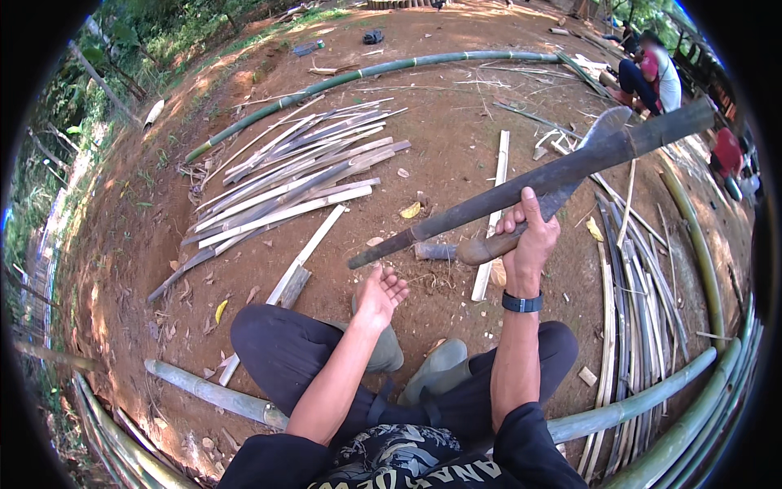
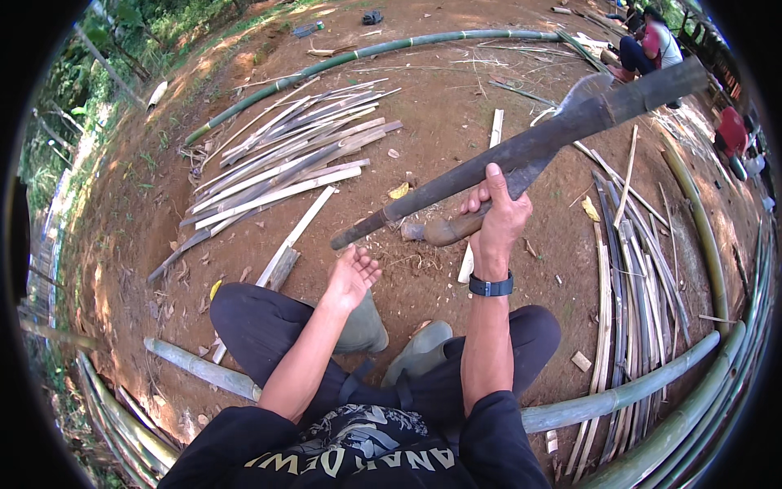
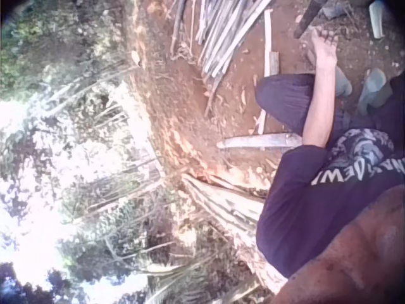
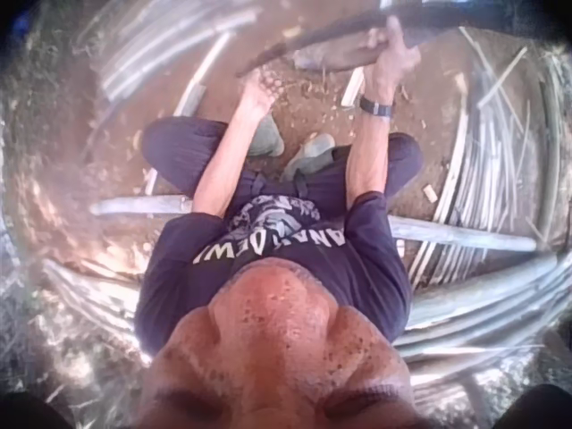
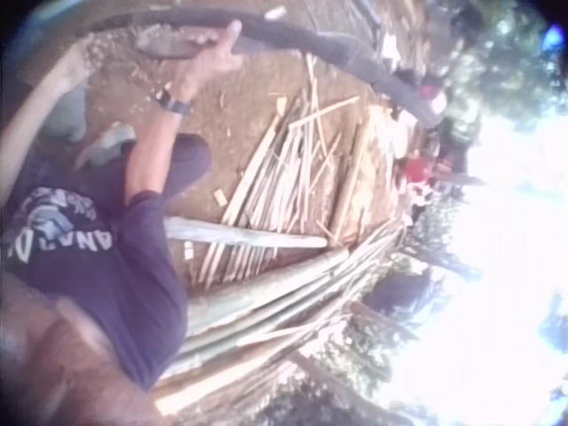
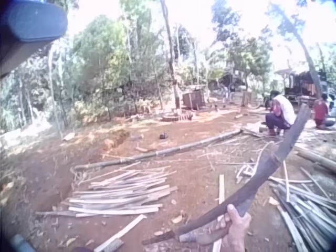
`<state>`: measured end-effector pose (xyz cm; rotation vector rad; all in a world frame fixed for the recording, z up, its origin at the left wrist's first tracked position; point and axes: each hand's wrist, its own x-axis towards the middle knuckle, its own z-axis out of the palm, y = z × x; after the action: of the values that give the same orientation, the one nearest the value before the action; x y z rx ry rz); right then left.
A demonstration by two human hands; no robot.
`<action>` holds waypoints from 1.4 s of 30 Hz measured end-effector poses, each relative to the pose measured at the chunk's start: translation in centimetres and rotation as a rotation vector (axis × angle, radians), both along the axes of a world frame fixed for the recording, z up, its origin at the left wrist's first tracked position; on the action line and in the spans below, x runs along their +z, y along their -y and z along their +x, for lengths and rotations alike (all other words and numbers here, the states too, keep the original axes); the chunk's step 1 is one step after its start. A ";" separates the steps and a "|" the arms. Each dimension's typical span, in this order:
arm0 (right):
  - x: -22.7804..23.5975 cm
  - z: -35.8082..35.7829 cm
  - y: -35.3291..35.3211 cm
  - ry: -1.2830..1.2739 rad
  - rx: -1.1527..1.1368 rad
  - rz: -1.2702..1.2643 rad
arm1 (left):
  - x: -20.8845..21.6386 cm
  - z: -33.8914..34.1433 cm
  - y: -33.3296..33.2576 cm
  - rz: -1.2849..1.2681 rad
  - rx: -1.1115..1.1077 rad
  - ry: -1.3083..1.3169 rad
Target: The person sits on the ground and uses a large knife to shave and smooth the surface of long bamboo strips. They hold the strips with one hand and draw the blade along the length to remove the outer layer, occasionally inspecting the finished surface before setting the piece aside.
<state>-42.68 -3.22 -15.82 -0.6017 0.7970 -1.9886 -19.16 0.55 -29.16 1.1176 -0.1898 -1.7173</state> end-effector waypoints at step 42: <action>-15.8 9.5 1.2 0.721 0.607 0.632 | 30.5 11.5 0.5 -1.257 0.778 0.385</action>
<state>-33.22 -4.42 -31.61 0.2359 0.6251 -1.1541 -7.71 0.07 1.33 0.4070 -0.8143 -0.4350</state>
